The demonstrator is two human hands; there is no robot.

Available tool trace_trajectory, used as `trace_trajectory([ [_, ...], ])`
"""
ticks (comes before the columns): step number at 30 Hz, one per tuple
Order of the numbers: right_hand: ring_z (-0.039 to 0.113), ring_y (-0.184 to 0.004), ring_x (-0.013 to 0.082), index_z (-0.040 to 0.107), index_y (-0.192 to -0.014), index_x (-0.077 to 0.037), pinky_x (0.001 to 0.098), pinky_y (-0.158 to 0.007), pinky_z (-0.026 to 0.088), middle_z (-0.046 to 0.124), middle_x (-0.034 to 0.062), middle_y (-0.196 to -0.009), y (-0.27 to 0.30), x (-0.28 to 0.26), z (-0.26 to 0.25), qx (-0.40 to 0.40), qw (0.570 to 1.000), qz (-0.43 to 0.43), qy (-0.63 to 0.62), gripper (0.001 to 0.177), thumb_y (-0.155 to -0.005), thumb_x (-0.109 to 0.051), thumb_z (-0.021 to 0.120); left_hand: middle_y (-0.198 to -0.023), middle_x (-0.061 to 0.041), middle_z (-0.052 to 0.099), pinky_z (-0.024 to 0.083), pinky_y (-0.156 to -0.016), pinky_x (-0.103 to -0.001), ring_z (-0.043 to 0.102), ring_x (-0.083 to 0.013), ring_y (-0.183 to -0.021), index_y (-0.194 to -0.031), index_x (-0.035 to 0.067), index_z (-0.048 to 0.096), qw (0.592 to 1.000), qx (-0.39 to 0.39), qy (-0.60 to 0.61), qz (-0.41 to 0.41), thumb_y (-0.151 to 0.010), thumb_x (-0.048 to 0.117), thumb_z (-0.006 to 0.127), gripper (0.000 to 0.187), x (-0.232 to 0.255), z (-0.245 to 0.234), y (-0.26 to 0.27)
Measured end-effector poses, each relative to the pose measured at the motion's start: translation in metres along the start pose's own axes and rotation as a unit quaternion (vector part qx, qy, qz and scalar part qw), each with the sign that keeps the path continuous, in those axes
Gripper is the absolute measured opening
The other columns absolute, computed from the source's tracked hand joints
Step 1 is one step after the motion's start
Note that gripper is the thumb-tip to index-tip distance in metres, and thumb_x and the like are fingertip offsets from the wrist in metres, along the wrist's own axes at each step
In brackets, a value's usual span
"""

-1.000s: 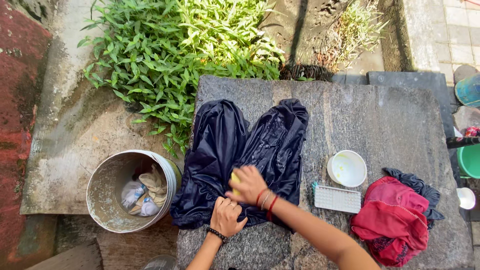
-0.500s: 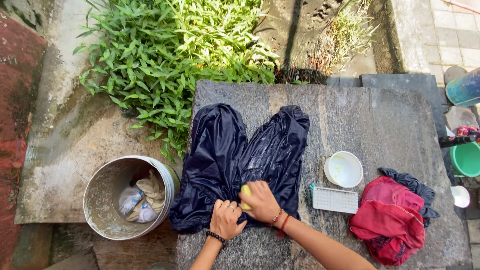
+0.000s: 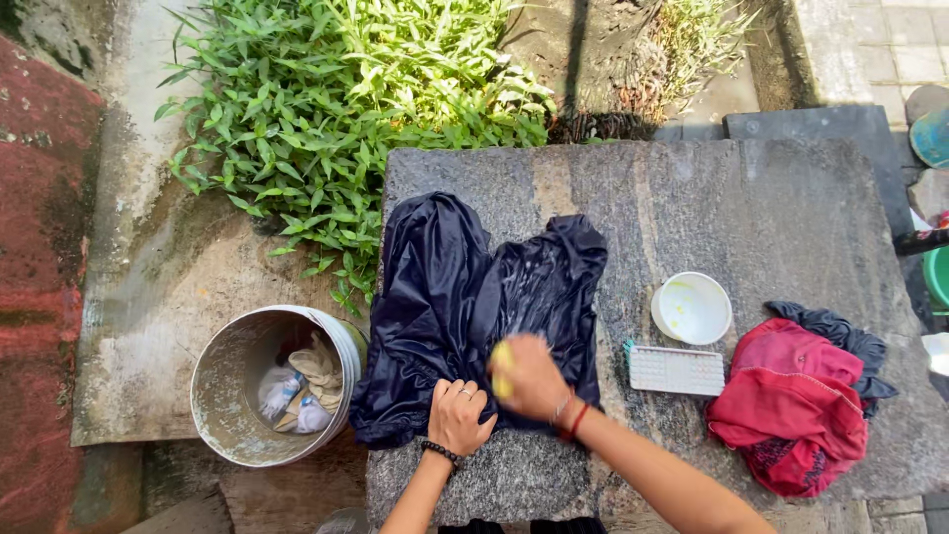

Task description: The person washes clothes by hand using a bar of soap, a scrub brush, and a bucket of water. The person scrubs different garments on a stone surface and rinses them in the bucket.

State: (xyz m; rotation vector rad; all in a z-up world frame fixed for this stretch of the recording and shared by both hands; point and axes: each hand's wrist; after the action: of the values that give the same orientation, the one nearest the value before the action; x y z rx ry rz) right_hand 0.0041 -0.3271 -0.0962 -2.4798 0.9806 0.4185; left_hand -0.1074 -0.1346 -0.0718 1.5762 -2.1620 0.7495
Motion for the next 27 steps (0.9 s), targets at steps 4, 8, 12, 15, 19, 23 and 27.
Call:
trace_trajectory([
  [4, 0.054, -0.116, 0.0389, 0.067, -0.112, -0.010, 0.0560, -0.092, 0.042, 0.060, 0.0201, -0.118, -0.023, 0.070, -0.012, 0.009, 0.986, 0.057, 0.156, 0.058, -0.064, -0.038, 0.085, -0.083, -0.009, 0.062, 0.040, -0.074, -0.045, 0.057, -0.0295, -0.080, -0.075, 0.008, 0.062, 0.999, -0.032, -0.003, 0.024, -0.063, 0.026, 0.086, 0.032, -0.006, -0.001, 0.000],
  [8, 0.052, -0.108, 0.0399, 0.067, -0.116, -0.018, 0.0519, -0.091, 0.042, 0.055, 0.0180, -0.112, -0.068, 0.141, -0.012, 0.180, 0.917, 0.328, 0.140, 0.049, -0.072, -0.030, 0.084, -0.088, -0.012, 0.064, 0.042, -0.081, -0.046, 0.060, -0.0326, -0.087, -0.079, 0.006, 0.064, 0.998, -0.056, 0.016, 0.025, -0.067, 0.025, 0.083, 0.030, -0.012, -0.001, -0.018],
  [12, 0.059, -0.108, 0.0352, 0.061, -0.119, -0.015, 0.0474, -0.094, 0.048, 0.060, 0.0157, -0.112, -0.021, 0.096, 0.012, 0.202, 0.928, 0.303, -0.075, 0.052, -0.070, -0.019, 0.077, -0.133, -0.018, 0.063, 0.043, -0.113, -0.045, 0.057, -0.0391, -0.130, -0.101, 0.004, 0.060, 0.991, 0.116, 0.055, -0.034, -0.077, 0.015, 0.072, 0.029, -0.020, -0.004, -0.082],
  [15, 0.064, -0.100, 0.0361, 0.059, -0.122, -0.015, 0.0471, -0.089, 0.053, 0.063, 0.0150, -0.110, 0.029, 0.063, 0.010, 0.243, 0.661, 0.378, -0.600, 0.055, -0.069, -0.002, 0.068, -0.155, -0.025, 0.040, 0.024, -0.115, -0.060, 0.034, -0.0476, -0.146, -0.147, 0.001, 0.044, 0.998, 0.051, 0.027, -0.022, -0.072, 0.029, 0.071, 0.085, 0.001, 0.006, -0.145],
  [19, 0.064, -0.105, 0.0331, 0.057, -0.124, -0.017, 0.0491, -0.089, 0.053, 0.065, 0.0139, -0.110, 0.064, 0.068, -0.035, 0.326, 0.353, 0.353, -0.803, 0.046, -0.080, -0.006, 0.062, -0.150, -0.020, 0.045, 0.021, -0.106, -0.079, 0.038, -0.0484, -0.143, -0.150, 0.011, 0.044, 0.994, -0.091, -0.056, -0.035, -0.076, 0.048, 0.069, 0.086, 0.030, 0.054, -0.193],
  [23, 0.064, -0.103, 0.0334, 0.055, -0.126, -0.018, 0.0537, -0.092, 0.054, 0.064, 0.0136, -0.110, 0.057, 0.086, -0.094, 0.394, 0.354, 0.351, -0.772, 0.044, -0.084, -0.007, 0.061, -0.107, -0.016, 0.065, 0.041, -0.092, -0.055, 0.060, -0.0357, -0.103, -0.121, 0.005, 0.059, 0.993, -0.046, -0.086, -0.072, -0.096, 0.036, 0.063, 0.040, 0.006, 0.102, -0.194],
  [27, 0.064, -0.103, 0.0340, 0.055, -0.127, -0.019, 0.0537, -0.090, 0.055, 0.063, 0.0143, -0.110, 0.040, 0.099, -0.126, 0.410, 0.379, 0.348, -0.753, 0.042, -0.087, -0.008, 0.061, -0.085, -0.015, 0.063, 0.047, -0.082, -0.046, 0.061, -0.0354, -0.084, -0.095, 0.005, 0.061, 0.992, 0.122, 0.015, 0.017, -0.096, 0.022, 0.067, 0.018, -0.006, 0.082, -0.171],
])
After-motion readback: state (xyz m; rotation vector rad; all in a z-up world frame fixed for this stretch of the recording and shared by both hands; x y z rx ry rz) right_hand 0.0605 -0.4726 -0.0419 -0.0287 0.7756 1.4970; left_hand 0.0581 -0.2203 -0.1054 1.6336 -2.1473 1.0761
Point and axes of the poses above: each hand's wrist, its own y-axis away from the middle knuckle, its own z-axis out of the palm, x = y × z
